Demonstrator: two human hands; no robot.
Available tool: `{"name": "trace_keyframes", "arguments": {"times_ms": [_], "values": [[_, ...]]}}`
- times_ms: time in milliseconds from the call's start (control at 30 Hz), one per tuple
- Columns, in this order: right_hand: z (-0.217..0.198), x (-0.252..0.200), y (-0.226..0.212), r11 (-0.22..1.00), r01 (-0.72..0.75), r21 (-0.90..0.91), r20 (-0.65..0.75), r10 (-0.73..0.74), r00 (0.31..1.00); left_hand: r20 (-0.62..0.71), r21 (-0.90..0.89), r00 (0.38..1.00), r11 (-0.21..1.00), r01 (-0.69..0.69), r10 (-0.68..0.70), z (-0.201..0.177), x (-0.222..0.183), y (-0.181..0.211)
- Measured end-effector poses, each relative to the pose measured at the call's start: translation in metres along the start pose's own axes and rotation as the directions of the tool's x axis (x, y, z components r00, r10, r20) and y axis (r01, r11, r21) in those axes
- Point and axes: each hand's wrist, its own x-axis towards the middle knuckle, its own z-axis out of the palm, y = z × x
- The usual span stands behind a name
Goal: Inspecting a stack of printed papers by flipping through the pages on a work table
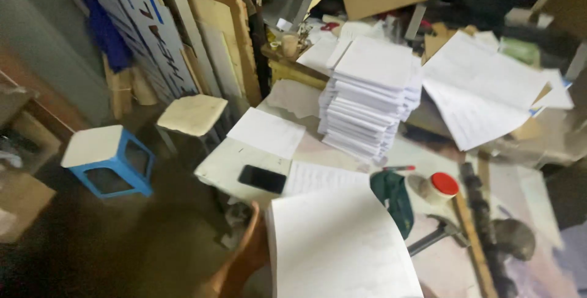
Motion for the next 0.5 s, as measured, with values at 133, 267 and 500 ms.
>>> {"name": "trace_keyframes", "arguments": {"times_ms": [133, 267, 500], "values": [[0.070, 0.094, 0.047, 0.930, -0.305, 0.203, 0.384, 0.211, 0.899, -0.349, 0.026, 0.920, 0.983, -0.181, 0.179, -0.096, -0.015, 0.081], [0.171, 0.125, 0.022, 0.941, 0.336, -0.039, 0.403, -0.293, 0.867, -0.229, -0.049, 0.950, 0.972, -0.228, 0.211, -0.189, -0.040, 0.151], [0.303, 0.207, -0.010, 0.988, 0.112, 0.108, 0.619, -0.154, 0.770, -0.053, -0.076, 0.975, 0.972, -0.221, 0.217, -0.254, -0.072, 0.234]]}}
